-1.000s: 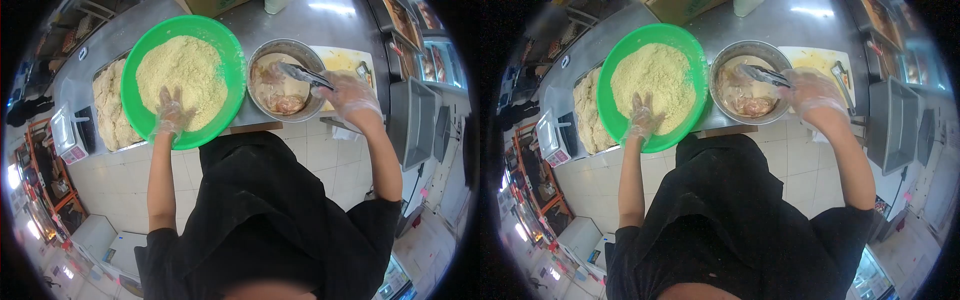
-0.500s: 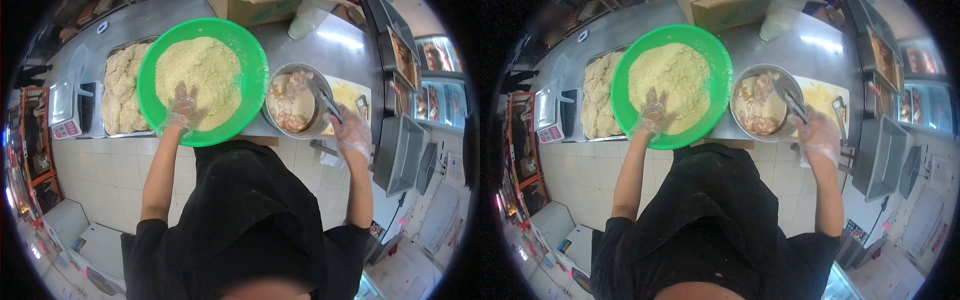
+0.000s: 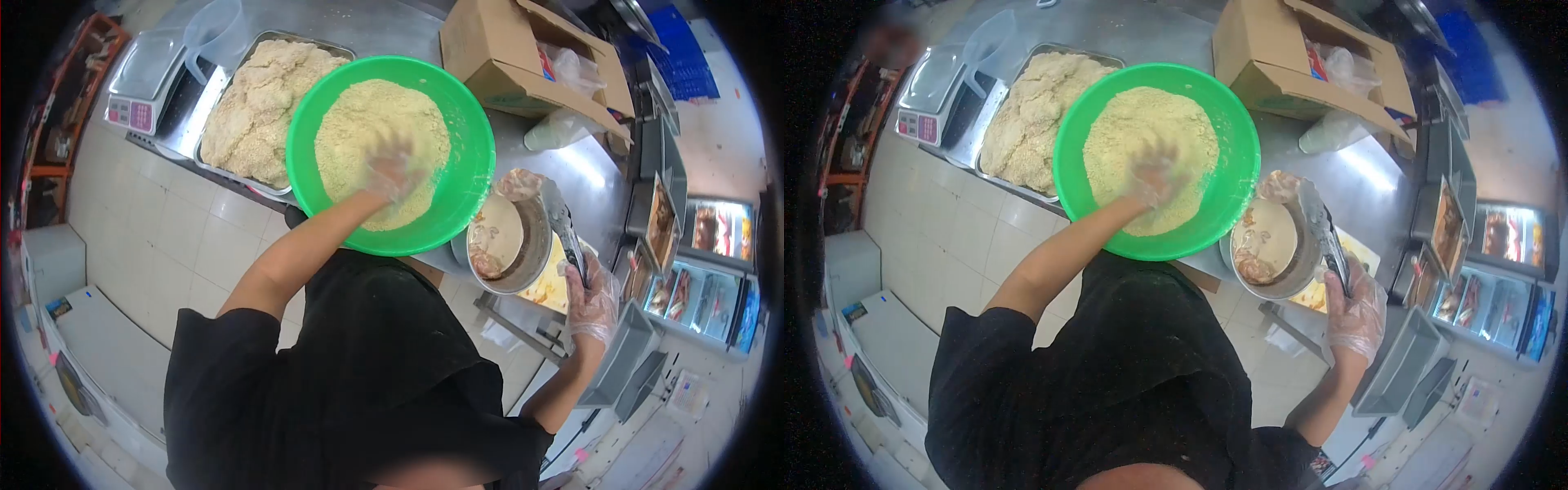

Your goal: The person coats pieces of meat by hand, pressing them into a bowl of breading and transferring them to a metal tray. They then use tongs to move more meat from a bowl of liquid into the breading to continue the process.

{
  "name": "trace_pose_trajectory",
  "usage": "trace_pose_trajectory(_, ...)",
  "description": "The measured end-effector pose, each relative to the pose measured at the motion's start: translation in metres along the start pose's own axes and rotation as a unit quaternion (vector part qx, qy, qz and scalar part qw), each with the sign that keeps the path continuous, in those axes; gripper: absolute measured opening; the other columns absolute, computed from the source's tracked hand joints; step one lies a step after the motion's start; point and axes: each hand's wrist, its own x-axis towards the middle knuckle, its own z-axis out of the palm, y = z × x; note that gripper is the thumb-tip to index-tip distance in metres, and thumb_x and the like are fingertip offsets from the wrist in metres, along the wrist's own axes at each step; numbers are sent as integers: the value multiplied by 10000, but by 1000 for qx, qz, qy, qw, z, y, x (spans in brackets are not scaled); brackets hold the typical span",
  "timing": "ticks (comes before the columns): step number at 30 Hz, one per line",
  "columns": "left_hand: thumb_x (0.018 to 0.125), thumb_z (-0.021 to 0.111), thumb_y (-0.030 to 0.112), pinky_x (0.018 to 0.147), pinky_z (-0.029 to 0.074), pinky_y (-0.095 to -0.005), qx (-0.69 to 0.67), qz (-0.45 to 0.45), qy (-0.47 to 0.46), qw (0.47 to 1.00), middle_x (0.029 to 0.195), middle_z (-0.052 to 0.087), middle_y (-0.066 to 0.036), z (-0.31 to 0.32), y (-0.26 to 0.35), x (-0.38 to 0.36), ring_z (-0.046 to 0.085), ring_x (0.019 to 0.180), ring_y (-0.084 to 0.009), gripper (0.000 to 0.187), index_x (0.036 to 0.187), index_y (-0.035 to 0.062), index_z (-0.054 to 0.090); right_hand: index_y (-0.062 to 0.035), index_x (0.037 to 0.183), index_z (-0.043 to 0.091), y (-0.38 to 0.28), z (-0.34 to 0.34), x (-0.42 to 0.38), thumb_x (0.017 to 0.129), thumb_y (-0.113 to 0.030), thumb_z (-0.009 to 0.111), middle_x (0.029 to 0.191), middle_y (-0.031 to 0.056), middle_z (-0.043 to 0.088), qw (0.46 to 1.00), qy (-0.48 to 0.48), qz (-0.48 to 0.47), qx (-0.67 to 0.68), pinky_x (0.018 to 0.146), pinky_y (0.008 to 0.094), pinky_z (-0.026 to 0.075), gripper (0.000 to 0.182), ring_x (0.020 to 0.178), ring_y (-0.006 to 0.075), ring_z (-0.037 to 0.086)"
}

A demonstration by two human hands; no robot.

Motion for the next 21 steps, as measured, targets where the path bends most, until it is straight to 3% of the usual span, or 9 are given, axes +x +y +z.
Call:
trace_pose_trajectory(1, 876, 294, 654, 1122, 91, -561, -3, -7, 3, 1000, 1539, 112, -204, 0, 6, -7, 105, 1410, -421, 852, 1488, 81, 143, -119, 1213, 590, -14, -7, 5, 866, -437, 593, 1021, 178, 624, 1000, -13, -16, -10, 877, 438, 426, 471, 1009, 354, 554)
trace_pose_trajectory(3, 869, 329, 644, 1114, 108, -573, -52, 140, -223, 963, 1538, 116, -206, 1, 11, -18, 109, 1418, -393, 830, 1482, 100, 197, -121, 1205, 589, -26, -11, 18, 861, -460, 590, 984, 187, 626, 997, -24, -70, 12, 846, 446, 429, 483, 956, 365, 564)
trace_pose_trajectory(7, 870, 389, 606, 1104, 150, -579, -100, 165, -172, 966, 1532, 153, -196, 13, -5, -24, 173, 1406, -375, 799, 1468, 96, 243, -117, 1188, 588, -58, -17, 45, 867, -493, 557, 1001, 179, 630, 986, -22, -157, -50, 848, 449, 439, 495, 947, 386, 564)
trace_pose_trajectory(9, 863, 408, 610, 1100, 166, -581, 47, 53, 160, 985, 1537, 140, -188, 24, -23, -28, 152, 1411, -379, 795, 1466, 114, 257, -117, 1191, 583, -79, -14, 64, 871, -494, 550, 1017, 175, 630, 981, -56, -183, -40, 859, 442, 437, 495, 964, 381, 566)
trace_pose_trajectory(10, 863, 408, 610, 1100, 166, -581, 46, 47, 162, 985, 1537, 140, -188, 6, -22, -34, 152, 1411, -379, 795, 1466, 114, 257, -118, 1194, 579, -90, -12, 75, 875, -494, 543, 1033, 172, 630, 975, -89, -203, -28, 870, 435, 435, 495, 980, 375, 568)
trace_pose_trajectory(12, 871, 387, 615, 1098, 165, -587, 69, -30, -132, 988, 1543, 114, -183, -27, -13, -48, 124, 1415, -387, 791, 1469, 116, 247, -123, 1198, 576, -106, 7, 101, 878, -494, 536, 1048, 168, 631, 966, -100, -238, -19, 875, 432, 435, 492, 994, 364, 571)
trace_pose_trajectory(14, 876, 375, 615, 1095, 160, -596, 28, -20, -171, 985, 1535, 141, -191, -29, -1, -55, 138, 1410, -396, 787, 1463, 104, 259, -129, 1202, 573, -126, 23, 120, 881, -495, 530, 1063, 164, 631, 955, -111, -274, -6, 880, 428, 434, 489, 1008, 354, 574)
trace_pose_trajectory(17, 882, 360, 611, 1088, 152, -616, -57, 18, -219, 974, 1512, 207, -206, -31, 10, -65, 177, 1396, -412, 767, 1445, 95, 298, -134, 1215, 564, -166, 45, 118, 879, -461, 544, 1075, 162, 628, 943, -35, -325, -56, 872, 465, 445, 469, 998, 364, 581)
trace_pose_trajectory(21, 888, 348, 607, 1075, 171, -639, -75, 86, -209, 971, 1470, 298, -224, -23, 17, -76, 250, 1365, -432, 722, 1398, 99, 394, -132, 1212, 550, -198, 99, 88, 854, -305, 582, 997, 175, 626, 936, -110, -323, -84, 854, 464, 467, 398, 964, 342, 597)
